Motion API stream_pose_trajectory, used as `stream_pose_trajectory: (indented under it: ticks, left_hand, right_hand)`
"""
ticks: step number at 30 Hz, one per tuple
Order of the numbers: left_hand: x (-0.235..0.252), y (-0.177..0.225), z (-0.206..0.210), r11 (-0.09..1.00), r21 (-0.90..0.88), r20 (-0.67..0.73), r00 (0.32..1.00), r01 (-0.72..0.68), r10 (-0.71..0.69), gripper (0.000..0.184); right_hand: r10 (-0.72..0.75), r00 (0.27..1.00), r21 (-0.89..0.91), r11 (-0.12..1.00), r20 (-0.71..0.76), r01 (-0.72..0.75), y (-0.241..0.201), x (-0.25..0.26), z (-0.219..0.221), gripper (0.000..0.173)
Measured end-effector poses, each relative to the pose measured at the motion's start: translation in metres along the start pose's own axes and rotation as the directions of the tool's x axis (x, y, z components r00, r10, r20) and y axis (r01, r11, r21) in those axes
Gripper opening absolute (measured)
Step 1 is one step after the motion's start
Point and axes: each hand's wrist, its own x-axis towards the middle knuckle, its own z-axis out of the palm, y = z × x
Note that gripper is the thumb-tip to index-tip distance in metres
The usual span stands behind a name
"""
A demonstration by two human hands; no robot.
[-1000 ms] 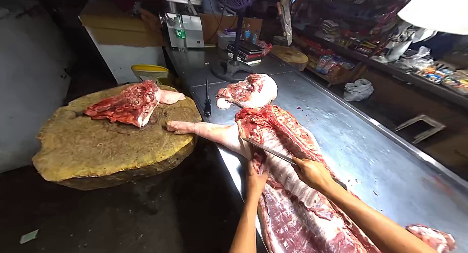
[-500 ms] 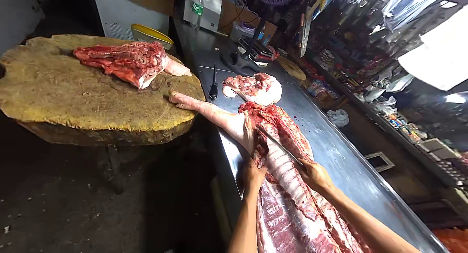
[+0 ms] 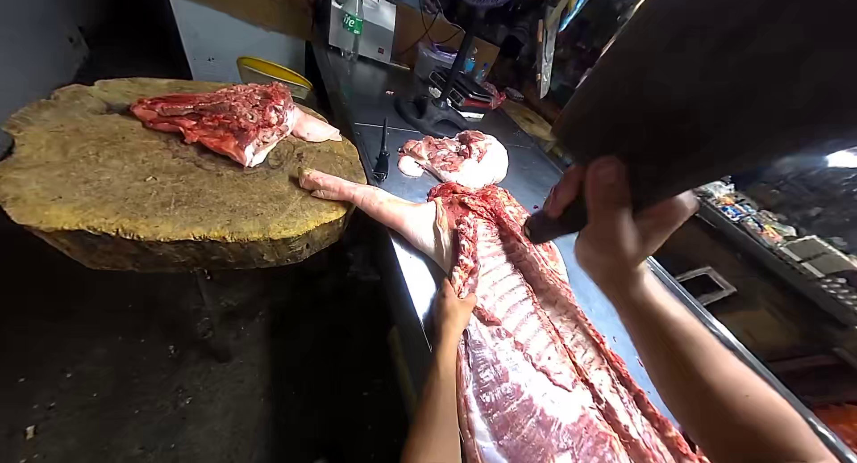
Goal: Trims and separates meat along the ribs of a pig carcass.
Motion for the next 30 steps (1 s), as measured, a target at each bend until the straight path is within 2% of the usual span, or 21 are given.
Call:
stream_pose_trajectory:
  ticks: [2, 4, 5, 6, 8, 9, 10, 11, 13, 15, 17, 18, 19, 20, 22, 23, 30]
  left_hand:
    - [0.001, 0.001, 0.000, 1.000, -0.030, 0.010, 1.000, -0.003, 0.003, 0.081]
    - [0.002, 0.001, -0.003, 0.999, -0.038, 0.007, 1.000, -0.017, 0.017, 0.080]
    - [0.001, 0.000, -0.003, 0.999, -0.036, 0.007, 0.999, -0.032, 0.032, 0.078]
    - [0.001, 0.000, -0.002, 0.999, -0.032, 0.012, 0.999, -0.037, 0.037, 0.078]
    - [0.002, -0.002, 0.002, 0.998, -0.040, -0.009, 0.999, -0.053, 0.053, 0.078]
    - [0.004, -0.003, 0.003, 0.998, -0.036, -0.005, 0.999, -0.046, 0.046, 0.080]
    - [0.005, -0.004, 0.004, 0.999, -0.027, -0.006, 0.999, -0.042, 0.042, 0.081]
    - [0.006, -0.005, 0.005, 0.999, -0.019, -0.009, 0.999, -0.038, 0.038, 0.082]
    - [0.008, -0.003, 0.005, 0.999, -0.018, -0.005, 0.999, -0.042, 0.042, 0.081]
    - [0.008, -0.003, 0.007, 0.998, -0.016, -0.017, 0.998, -0.062, 0.062, 0.077]
    - [0.007, -0.002, 0.005, 0.996, -0.043, -0.014, 0.997, -0.074, 0.073, 0.077]
    - [0.008, -0.004, 0.006, 0.995, -0.060, -0.018, 0.996, -0.084, 0.083, 0.078]
    - [0.009, -0.005, 0.007, 0.995, -0.059, -0.020, 0.996, -0.083, 0.082, 0.079]
    - [0.009, -0.007, 0.007, 0.996, -0.052, -0.023, 0.997, -0.073, 0.072, 0.078]
    - [0.009, -0.006, 0.008, 0.997, -0.050, -0.031, 0.997, -0.066, 0.064, 0.078]
    - [0.008, -0.006, 0.008, 0.996, -0.058, -0.035, 0.997, -0.065, 0.063, 0.078]
    - [0.010, -0.010, 0.011, 0.992, -0.099, -0.042, 0.996, -0.083, 0.079, 0.079]
  right_hand:
    - [0.140, 0.986, -0.209, 0.971, 0.092, -0.118, 0.023, -0.054, -0.015, 0.026]
    - [0.359, 0.909, -0.459, 0.858, 0.210, -0.233, 0.050, -0.113, -0.032, 0.031]
    - [0.505, 0.828, -0.573, 0.764, 0.246, -0.295, 0.062, -0.140, -0.041, 0.034]
    - [0.647, 0.716, -0.670, 0.656, 0.261, -0.349, 0.074, -0.163, -0.049, 0.036]
    - [0.873, 0.414, -0.823, 0.421, 0.256, -0.380, 0.093, -0.191, -0.061, 0.040]
    - [0.930, 0.281, -0.870, 0.331, 0.235, -0.366, 0.100, -0.199, -0.064, 0.042]
    - [0.952, 0.219, -0.892, 0.283, 0.216, -0.353, 0.105, -0.207, -0.066, 0.042]
    - [0.958, 0.202, -0.896, 0.264, 0.202, -0.357, 0.106, -0.212, -0.067, 0.042]
    - [0.957, 0.217, -0.877, 0.267, 0.193, -0.399, 0.101, -0.209, -0.066, 0.042]
    - [0.934, 0.292, -0.836, 0.323, 0.206, -0.444, 0.092, -0.205, -0.064, 0.040]
    - [0.879, 0.421, -0.790, 0.416, 0.223, -0.450, 0.091, -0.206, -0.061, 0.039]
    - [0.860, 0.455, -0.778, 0.444, 0.231, -0.445, 0.095, -0.206, -0.060, 0.038]
    - [0.863, 0.443, -0.777, 0.447, 0.244, -0.443, 0.099, -0.206, -0.059, 0.037]
    - [0.890, 0.375, -0.791, 0.420, 0.261, -0.445, 0.105, -0.206, -0.059, 0.036]
    - [0.948, 0.141, -0.838, 0.317, 0.284, -0.444, 0.119, -0.202, -0.059, 0.034]
    - [0.956, 0.076, -0.848, 0.287, 0.284, -0.445, 0.124, -0.203, -0.059, 0.034]
    - [0.957, -0.027, -0.833, 0.237, 0.289, -0.500, 0.123, -0.205, -0.051, 0.036]
